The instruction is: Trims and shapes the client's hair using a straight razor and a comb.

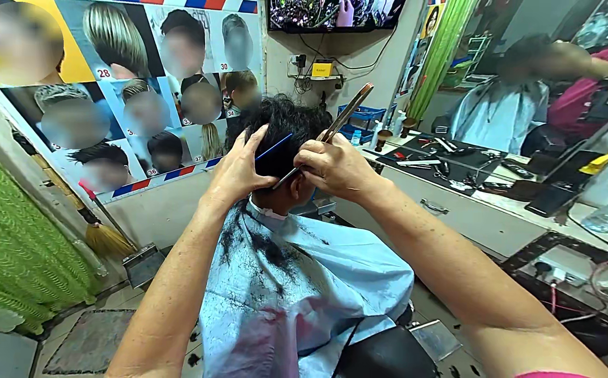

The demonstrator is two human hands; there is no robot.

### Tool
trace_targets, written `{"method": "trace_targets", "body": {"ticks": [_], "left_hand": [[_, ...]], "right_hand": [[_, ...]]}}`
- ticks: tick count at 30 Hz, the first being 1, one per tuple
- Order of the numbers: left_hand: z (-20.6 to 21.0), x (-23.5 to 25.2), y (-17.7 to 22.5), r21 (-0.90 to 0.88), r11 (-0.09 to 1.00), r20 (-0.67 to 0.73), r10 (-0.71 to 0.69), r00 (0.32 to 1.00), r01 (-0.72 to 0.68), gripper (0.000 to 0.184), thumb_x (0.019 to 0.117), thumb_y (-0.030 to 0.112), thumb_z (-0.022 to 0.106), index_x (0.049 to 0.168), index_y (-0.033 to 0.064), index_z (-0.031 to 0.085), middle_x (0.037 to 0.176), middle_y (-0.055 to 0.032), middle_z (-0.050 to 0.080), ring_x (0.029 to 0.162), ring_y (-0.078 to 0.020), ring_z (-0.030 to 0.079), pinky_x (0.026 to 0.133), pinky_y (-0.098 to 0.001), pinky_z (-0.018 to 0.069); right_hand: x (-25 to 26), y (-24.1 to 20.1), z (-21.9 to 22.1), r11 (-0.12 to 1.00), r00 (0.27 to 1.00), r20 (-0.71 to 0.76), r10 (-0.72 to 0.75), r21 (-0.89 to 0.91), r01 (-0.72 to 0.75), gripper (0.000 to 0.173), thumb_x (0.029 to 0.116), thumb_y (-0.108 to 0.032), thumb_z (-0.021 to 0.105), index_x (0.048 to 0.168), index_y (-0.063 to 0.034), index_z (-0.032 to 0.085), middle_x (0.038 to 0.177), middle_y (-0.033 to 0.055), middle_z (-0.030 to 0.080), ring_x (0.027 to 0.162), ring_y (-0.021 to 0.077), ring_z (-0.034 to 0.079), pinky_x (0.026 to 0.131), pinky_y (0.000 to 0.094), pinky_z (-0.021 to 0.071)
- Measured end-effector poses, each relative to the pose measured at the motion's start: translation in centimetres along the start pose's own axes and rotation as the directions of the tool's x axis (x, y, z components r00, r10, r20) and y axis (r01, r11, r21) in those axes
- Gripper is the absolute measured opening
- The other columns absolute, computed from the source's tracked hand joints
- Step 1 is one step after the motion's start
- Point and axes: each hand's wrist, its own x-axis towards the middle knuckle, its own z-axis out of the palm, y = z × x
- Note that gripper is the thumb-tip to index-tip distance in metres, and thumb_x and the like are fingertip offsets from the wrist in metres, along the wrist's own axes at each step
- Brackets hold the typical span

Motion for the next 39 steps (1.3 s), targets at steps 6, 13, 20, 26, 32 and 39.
{"method": "trace_targets", "body": {"ticks": [6,13,20,26,32,39], "left_hand": [[0.0,0.1,-0.2,-0.013,1.0,0.003,0.0,1.0,0.0,0.111,0.068,0.046,0.092,0.161,0.0358,0.031,0.164,-0.0142,0.035,0.128,-0.0371,0.06,0.092,-0.0636,0.0546],[0.0,0.2,-0.2,-0.006,1.0,-0.013,0.017,1.0,-0.017,0.108,0.0682,0.048,0.091,0.159,0.0324,0.035,0.16,-0.0172,0.039,0.124,-0.0395,0.061,0.09,-0.0642,0.055],[-0.2,0.3,-0.8,0.011,0.999,0.025,0.032,0.999,-0.033,0.115,0.0666,0.044,0.093,0.162,0.0345,0.03,0.164,-0.0175,0.034,0.116,-0.0412,0.065,0.083,-0.0643,0.0565],[0.1,0.4,-0.9,-0.004,0.999,0.036,0.043,0.998,-0.043,0.117,0.0654,0.044,0.094,0.162,0.0352,0.028,0.165,-0.017,0.032,0.119,-0.0407,0.064,0.084,-0.0631,0.0574],[0.0,0.5,-0.9,-0.008,0.999,0.046,0.035,0.998,-0.035,0.117,0.0654,0.045,0.094,0.162,0.0364,0.028,0.165,-0.0171,0.03,0.114,-0.0414,0.066,0.082,-0.0636,0.0568],[0.0,0.7,-1.0,0.005,1.0,0.059,0.028,0.998,-0.029,0.116,0.0665,0.046,0.093,0.162,0.037,0.028,0.165,-0.0165,0.031,0.115,-0.041,0.066,0.081,-0.0631,0.0572]], "right_hand": [[0.1,-0.2,0.1,0.999,1.0,0.007,-0.001,-0.05,0.001,0.017,0.1022,-0.019,0.055,0.107,-0.0134,0.07,0.107,0.0063,0.071,0.1,0.0273,0.066,0.087,0.0484,0.05],[0.4,-1.7,-1.0,0.985,0.995,0.076,0.059,-0.164,-0.046,0.017,0.102,-0.018,0.054,0.107,-0.0118,0.069,0.109,0.009,0.07,0.1,0.0325,0.066,0.083,0.0506,0.0502],[0.9,-3.5,-0.8,0.982,0.995,0.049,0.085,-0.174,-0.075,0.018,0.1023,-0.017,0.053,0.109,-0.0129,0.07,0.113,0.006,0.072,0.104,0.029,0.066,0.085,0.0476,0.0496],[0.9,-3.4,-0.2,0.973,0.994,0.073,0.079,-0.221,-0.061,0.018,0.1018,-0.016,0.053,0.108,-0.0124,0.069,0.113,0.0069,0.072,0.101,0.0301,0.066,0.083,0.0481,0.0497],[1.0,-3.4,-0.2,0.969,0.992,0.092,0.082,-0.238,-0.057,0.018,0.1019,-0.016,0.053,0.108,-0.0117,0.07,0.113,0.0073,0.072,0.103,0.0303,0.066,0.086,0.0492,0.0495],[1.2,-3.7,0.0,0.956,0.992,0.09,0.092,-0.286,-0.063,0.018,0.1024,-0.016,0.052,0.105,-0.0122,0.07,0.111,0.0061,0.072,0.099,0.0293,0.066,0.082,0.0473,0.0492]]}}
